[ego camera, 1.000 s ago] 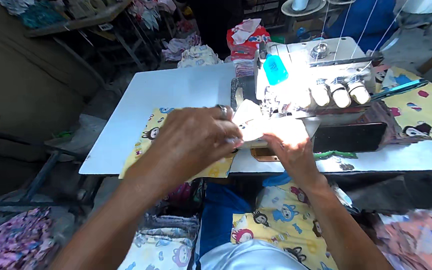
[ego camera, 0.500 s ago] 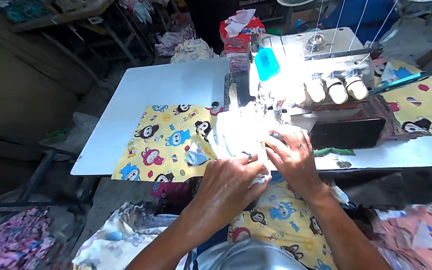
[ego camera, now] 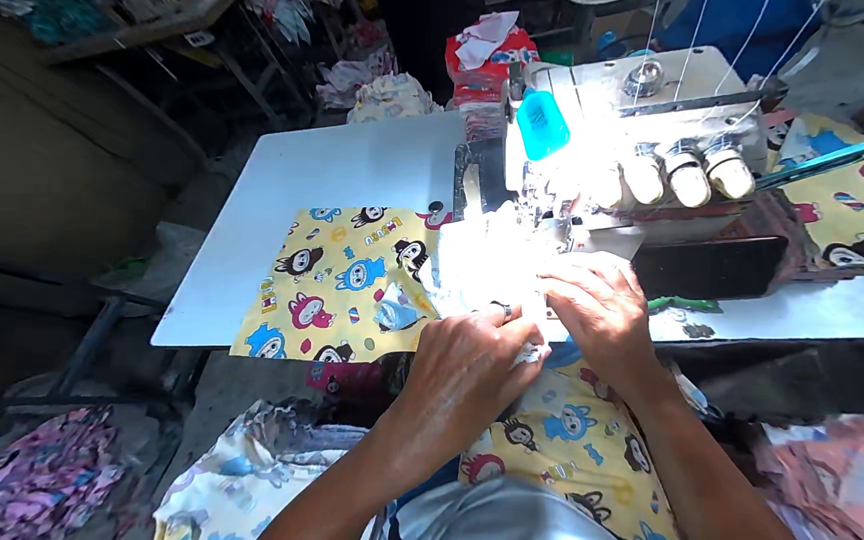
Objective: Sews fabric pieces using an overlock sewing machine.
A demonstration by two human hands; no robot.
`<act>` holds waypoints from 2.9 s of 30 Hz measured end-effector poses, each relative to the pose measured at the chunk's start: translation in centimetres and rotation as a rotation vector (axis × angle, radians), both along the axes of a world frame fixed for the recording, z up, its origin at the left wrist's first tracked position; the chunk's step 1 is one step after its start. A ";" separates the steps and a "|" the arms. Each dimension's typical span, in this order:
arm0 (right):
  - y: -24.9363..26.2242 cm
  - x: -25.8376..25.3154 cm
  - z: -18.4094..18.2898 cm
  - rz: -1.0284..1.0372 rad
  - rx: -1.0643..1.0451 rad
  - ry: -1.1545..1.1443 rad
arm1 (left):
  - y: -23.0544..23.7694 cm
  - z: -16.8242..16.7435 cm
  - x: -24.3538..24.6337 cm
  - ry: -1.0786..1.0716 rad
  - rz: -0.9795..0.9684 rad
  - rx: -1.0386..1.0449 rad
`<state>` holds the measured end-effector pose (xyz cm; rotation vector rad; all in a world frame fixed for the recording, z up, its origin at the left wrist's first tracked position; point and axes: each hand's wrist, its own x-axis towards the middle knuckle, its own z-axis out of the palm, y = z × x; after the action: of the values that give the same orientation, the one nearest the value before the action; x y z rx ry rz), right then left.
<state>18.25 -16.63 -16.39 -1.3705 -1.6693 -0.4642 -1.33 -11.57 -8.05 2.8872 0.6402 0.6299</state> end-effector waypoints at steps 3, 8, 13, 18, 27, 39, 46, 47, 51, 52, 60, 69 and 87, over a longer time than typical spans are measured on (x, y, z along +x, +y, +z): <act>-0.1 -0.2 -0.1 -0.006 -0.007 0.104 | 2.2 1.9 -0.8 -0.021 -0.005 -0.144; -0.1 -2.7 0.4 0.094 -0.089 0.172 | 9.3 9.0 -1.3 0.048 -0.017 -0.397; 2.6 -6.5 0.9 0.165 -0.133 -0.029 | 11.5 12.7 0.0 0.245 -0.191 -0.373; 2.8 -6.7 0.7 0.271 -0.087 0.035 | 12.6 12.9 -0.5 0.336 -0.095 -0.110; 4.8 -3.5 3.1 -0.088 0.002 0.263 | 12.4 11.5 -1.2 0.242 -0.192 -0.100; 4.9 -2.9 2.6 0.033 0.004 0.262 | 11.8 10.5 -2.1 0.295 -0.171 0.048; 5.3 -2.7 2.5 0.047 0.034 0.183 | 11.1 10.6 -2.3 0.318 -0.191 0.044; 5.3 -2.7 2.4 0.053 0.030 0.181 | 11.1 10.6 -2.4 0.313 -0.183 0.049; 5.1 -2.7 1.4 -0.002 0.024 0.227 | 11.1 10.5 -2.4 0.303 -0.128 0.094; 5.0 -2.7 1.4 -0.004 0.023 0.253 | 11.1 10.5 -2.4 0.300 -0.119 0.101; 4.9 -2.4 1.9 0.030 0.022 0.328 | 11.4 10.3 -2.5 0.274 -0.151 -0.033; 4.7 -2.3 2.4 0.047 -0.005 0.329 | 10.8 10.1 -2.5 0.266 -0.083 0.050; 1.7 -0.8 2.3 -0.051 -0.104 0.051 | 5.3 6.4 -1.5 0.127 -0.230 -0.002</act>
<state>17.43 -14.92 -14.07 -1.4919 -1.6395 -0.3731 -2.80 -6.26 -1.69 2.9558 0.3143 0.4172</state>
